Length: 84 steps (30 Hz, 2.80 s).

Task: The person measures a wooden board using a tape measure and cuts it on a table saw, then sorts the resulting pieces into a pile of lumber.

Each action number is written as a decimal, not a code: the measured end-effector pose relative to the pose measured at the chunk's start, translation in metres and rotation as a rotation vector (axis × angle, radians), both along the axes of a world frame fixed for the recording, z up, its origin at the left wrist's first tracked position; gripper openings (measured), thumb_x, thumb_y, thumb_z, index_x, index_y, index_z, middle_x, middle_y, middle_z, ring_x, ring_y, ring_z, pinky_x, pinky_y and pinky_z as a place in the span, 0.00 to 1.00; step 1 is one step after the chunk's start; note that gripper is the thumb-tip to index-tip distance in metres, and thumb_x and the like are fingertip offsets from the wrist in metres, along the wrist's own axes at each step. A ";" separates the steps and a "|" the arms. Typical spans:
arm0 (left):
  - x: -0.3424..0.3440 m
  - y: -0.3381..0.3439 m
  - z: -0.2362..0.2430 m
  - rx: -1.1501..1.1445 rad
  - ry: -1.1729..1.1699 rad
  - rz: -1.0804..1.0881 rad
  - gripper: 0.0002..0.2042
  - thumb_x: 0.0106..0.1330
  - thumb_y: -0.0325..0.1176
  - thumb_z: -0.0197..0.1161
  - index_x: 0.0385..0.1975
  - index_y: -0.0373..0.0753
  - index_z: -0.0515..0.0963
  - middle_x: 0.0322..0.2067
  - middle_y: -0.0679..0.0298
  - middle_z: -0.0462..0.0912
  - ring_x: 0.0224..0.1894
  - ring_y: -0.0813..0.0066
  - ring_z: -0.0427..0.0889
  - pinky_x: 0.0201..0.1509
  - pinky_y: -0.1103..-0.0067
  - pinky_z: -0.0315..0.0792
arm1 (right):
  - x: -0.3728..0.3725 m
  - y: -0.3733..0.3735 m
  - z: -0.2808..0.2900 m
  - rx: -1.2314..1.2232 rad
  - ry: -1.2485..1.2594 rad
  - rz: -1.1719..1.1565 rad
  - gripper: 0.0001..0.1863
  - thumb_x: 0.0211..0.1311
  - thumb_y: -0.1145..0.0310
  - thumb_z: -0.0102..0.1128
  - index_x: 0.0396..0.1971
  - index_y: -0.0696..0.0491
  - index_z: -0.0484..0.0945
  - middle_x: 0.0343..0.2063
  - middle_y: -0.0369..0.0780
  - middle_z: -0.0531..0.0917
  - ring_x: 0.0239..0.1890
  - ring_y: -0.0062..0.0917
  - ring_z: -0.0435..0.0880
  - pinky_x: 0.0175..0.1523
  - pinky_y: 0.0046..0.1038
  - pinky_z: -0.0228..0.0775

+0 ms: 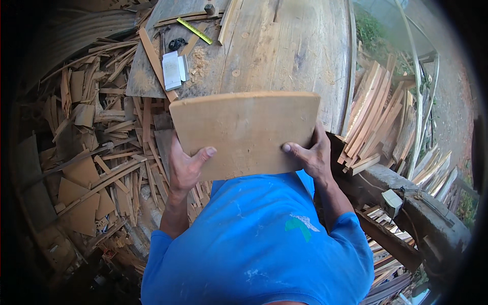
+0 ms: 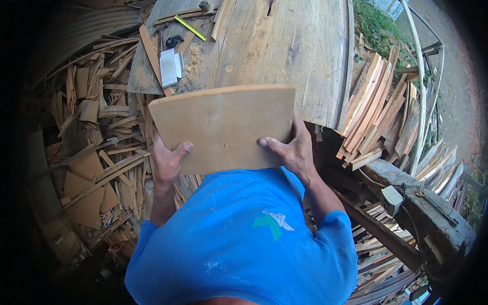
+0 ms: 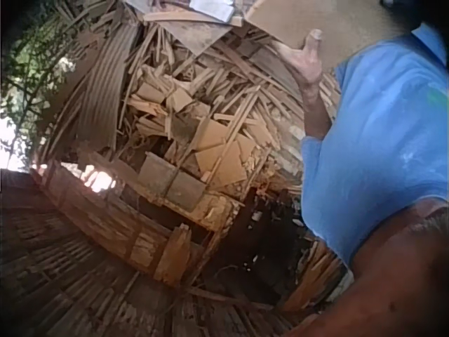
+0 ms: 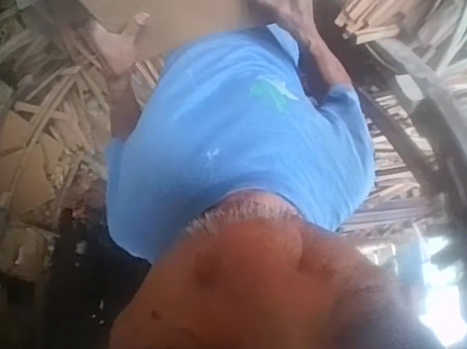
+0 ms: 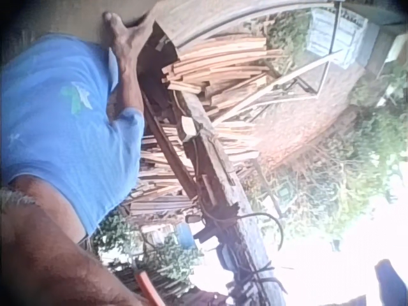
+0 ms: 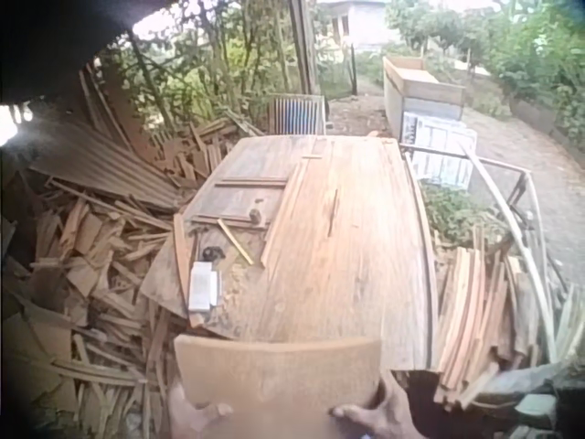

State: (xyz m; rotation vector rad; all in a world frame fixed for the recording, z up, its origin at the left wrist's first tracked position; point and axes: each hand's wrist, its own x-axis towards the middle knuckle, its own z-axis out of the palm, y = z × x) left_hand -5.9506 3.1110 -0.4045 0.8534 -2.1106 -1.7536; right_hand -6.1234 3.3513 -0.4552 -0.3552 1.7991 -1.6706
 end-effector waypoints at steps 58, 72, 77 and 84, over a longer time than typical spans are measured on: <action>-0.073 -0.102 -0.177 1.038 -0.236 0.060 0.30 0.77 0.54 0.46 0.53 0.25 0.71 0.45 0.42 0.81 0.47 0.59 0.84 0.52 0.69 0.81 | -0.083 -0.010 -0.174 0.600 0.754 0.424 0.22 0.70 0.59 0.60 0.56 0.57 0.76 0.48 0.43 0.81 0.54 0.28 0.75 0.56 0.32 0.68; -0.180 -0.114 -0.260 -0.742 -0.296 -0.263 0.35 0.60 0.47 0.70 0.64 0.33 0.68 0.49 0.49 0.81 0.50 0.57 0.82 0.54 0.62 0.75 | -0.154 -0.136 -0.272 0.353 -0.152 -0.324 0.32 0.76 0.47 0.45 0.44 0.66 0.80 0.35 0.51 0.86 0.40 0.35 0.82 0.51 0.35 0.69; -0.217 -0.104 -0.280 -0.916 -0.184 -0.636 0.47 0.52 0.51 0.74 0.70 0.36 0.60 0.70 0.48 0.59 0.74 0.54 0.55 0.76 0.56 0.51 | -0.179 -0.153 -0.268 0.642 0.350 -0.270 0.28 0.72 0.49 0.52 0.49 0.64 0.78 0.45 0.57 0.82 0.44 0.46 0.82 0.50 0.40 0.71; -0.246 -0.132 -0.316 -1.048 -0.278 -0.783 0.45 0.57 0.46 0.71 0.72 0.38 0.56 0.74 0.56 0.53 0.77 0.55 0.50 0.78 0.55 0.47 | -0.169 -0.101 -0.271 0.739 0.866 0.309 0.41 0.60 0.49 0.65 0.72 0.41 0.61 0.73 0.43 0.58 0.76 0.38 0.54 0.76 0.49 0.43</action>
